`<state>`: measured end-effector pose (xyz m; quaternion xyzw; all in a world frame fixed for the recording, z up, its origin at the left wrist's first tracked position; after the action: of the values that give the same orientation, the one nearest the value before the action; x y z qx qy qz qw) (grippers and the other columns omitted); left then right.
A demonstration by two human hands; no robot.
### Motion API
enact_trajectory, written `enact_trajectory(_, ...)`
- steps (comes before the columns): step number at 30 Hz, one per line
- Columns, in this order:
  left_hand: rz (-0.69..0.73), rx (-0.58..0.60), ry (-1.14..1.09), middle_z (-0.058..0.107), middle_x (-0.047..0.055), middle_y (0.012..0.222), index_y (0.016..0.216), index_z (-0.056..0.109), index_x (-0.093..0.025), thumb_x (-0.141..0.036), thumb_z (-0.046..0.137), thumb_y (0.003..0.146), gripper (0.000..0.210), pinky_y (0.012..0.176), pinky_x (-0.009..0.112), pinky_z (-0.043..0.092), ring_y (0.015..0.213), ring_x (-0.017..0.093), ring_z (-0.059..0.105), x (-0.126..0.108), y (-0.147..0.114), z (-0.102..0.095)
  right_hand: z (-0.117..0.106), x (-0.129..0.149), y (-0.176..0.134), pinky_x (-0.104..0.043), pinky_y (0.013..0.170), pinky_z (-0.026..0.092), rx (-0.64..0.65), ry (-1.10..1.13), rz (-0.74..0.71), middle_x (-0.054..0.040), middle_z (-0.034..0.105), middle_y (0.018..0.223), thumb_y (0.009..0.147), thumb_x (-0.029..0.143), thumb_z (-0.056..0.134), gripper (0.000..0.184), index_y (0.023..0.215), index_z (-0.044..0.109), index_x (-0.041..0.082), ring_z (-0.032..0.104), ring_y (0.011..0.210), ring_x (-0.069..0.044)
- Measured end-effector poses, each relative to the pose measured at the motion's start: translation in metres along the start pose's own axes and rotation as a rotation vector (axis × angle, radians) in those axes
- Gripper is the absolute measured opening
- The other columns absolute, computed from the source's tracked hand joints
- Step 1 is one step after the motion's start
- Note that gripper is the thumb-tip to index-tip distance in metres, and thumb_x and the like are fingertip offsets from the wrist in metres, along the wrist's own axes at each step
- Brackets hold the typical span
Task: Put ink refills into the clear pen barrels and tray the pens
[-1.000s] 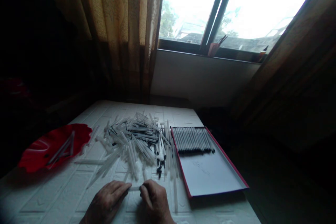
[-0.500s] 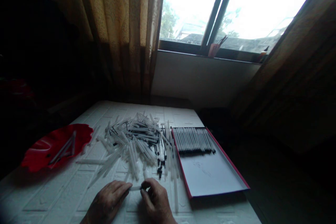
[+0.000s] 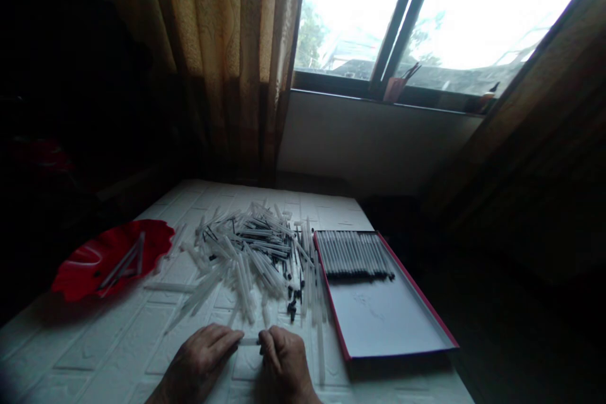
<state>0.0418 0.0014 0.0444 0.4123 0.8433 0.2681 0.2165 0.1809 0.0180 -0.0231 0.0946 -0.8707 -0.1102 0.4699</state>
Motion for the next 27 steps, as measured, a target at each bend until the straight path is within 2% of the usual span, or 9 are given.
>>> enact_trajectory(2, -0.004, 0.004, 0.003, 0.072, 0.002, 0.077, 0.102, 0.061, -0.021, -0.02, 0.027, 0.103, 0.034, 0.061, 0.025, 0.056, 0.066, 0.016, 0.069, 0.0, 0.0, 0.001, -0.004, 0.004, 0.001, -0.02, 0.053, 0.036, -0.011, 0.008, 0.002, 0.0022, 0.053, 0.058, 0.097, 0.035, 0.038, 0.038, 0.065, 0.052, 0.02, 0.052, 0.054, -0.012)
enact_trajectory(6, -0.033, 0.001, 0.007, 0.071, 0.001, 0.076, 0.1, 0.062, -0.022, -0.018, 0.03, 0.101, 0.032, 0.06, 0.026, 0.056, 0.065, 0.016, 0.068, 0.003, 0.001, 0.001, -0.009, 0.016, 0.0, -0.02, 0.056, 0.042, 0.022, 0.1, -0.01, 0.0, 0.059, 0.072, 0.089, 0.027, 0.049, 0.01, 0.085, 0.054, 0.02, 0.055, 0.059, -0.013)
enact_trajectory(10, -0.036, -0.002, 0.001, 0.072, 0.001, 0.077, 0.101, 0.062, -0.022, -0.015, 0.032, 0.101, 0.031, 0.061, 0.026, 0.056, 0.066, 0.016, 0.068, 0.003, 0.001, 0.0, -0.009, 0.019, -0.002, -0.021, 0.057, 0.043, 0.051, 0.14, -0.02, -0.0008, 0.061, 0.073, 0.084, 0.021, 0.051, 0.005, 0.086, 0.055, 0.02, 0.056, 0.06, -0.014)
enact_trajectory(13, -0.033, -0.008, 0.012, 0.072, 0.002, 0.076, 0.101, 0.062, -0.022, -0.021, 0.028, 0.103, 0.034, 0.06, 0.026, 0.056, 0.065, 0.016, 0.069, 0.003, 0.001, -0.001, -0.009, 0.017, -0.001, -0.022, 0.06, 0.044, 0.035, 0.126, -0.029, -0.0009, 0.06, 0.072, 0.085, 0.022, 0.05, 0.008, 0.082, 0.056, 0.02, 0.058, 0.064, -0.015)
enact_trajectory(18, -0.036, -0.01, 0.019, 0.072, 0.002, 0.078, 0.103, 0.063, -0.022, -0.028, 0.025, 0.105, 0.038, 0.06, 0.027, 0.056, 0.066, 0.016, 0.069, 0.004, -0.001, 0.0, -0.008, 0.012, -0.001, -0.022, 0.055, 0.041, 0.017, 0.079, -0.013, 0.0012, 0.055, 0.062, 0.091, 0.029, 0.048, 0.023, 0.07, 0.053, 0.02, 0.053, 0.057, -0.014)
enact_trajectory(23, -0.061, -0.007, 0.014, 0.074, 0.004, 0.084, 0.109, 0.061, -0.021, -0.036, 0.032, 0.104, 0.033, 0.064, 0.029, 0.056, 0.073, 0.018, 0.07, 0.01, -0.004, -0.001, -0.019, -0.014, -0.007, -0.022, 0.056, 0.042, -0.073, 0.187, 0.082, 0.0002, 0.056, 0.063, 0.096, 0.042, 0.045, 0.033, 0.075, 0.056, 0.019, 0.055, 0.059, -0.015)
enact_trajectory(27, -0.082, -0.013, -0.003, 0.071, 0.001, 0.075, 0.094, 0.061, -0.022, -0.034, 0.03, 0.104, 0.034, 0.064, 0.03, 0.055, 0.068, 0.018, 0.069, 0.011, -0.005, -0.001, -0.033, -0.028, -0.012, -0.022, 0.054, 0.042, -0.128, 0.234, 0.097, -0.0001, 0.055, 0.062, 0.095, 0.05, 0.048, 0.039, 0.075, 0.06, 0.019, 0.054, 0.058, -0.015)
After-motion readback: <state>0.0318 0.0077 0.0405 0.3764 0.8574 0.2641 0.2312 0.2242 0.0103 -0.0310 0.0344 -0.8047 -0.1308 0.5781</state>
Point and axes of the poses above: each hand's wrist, its own y-axis towards the middle knuckle, its own z-axis out of the palm, x = y × z, the point moved 10 cm from there along y, towards the middle knuckle
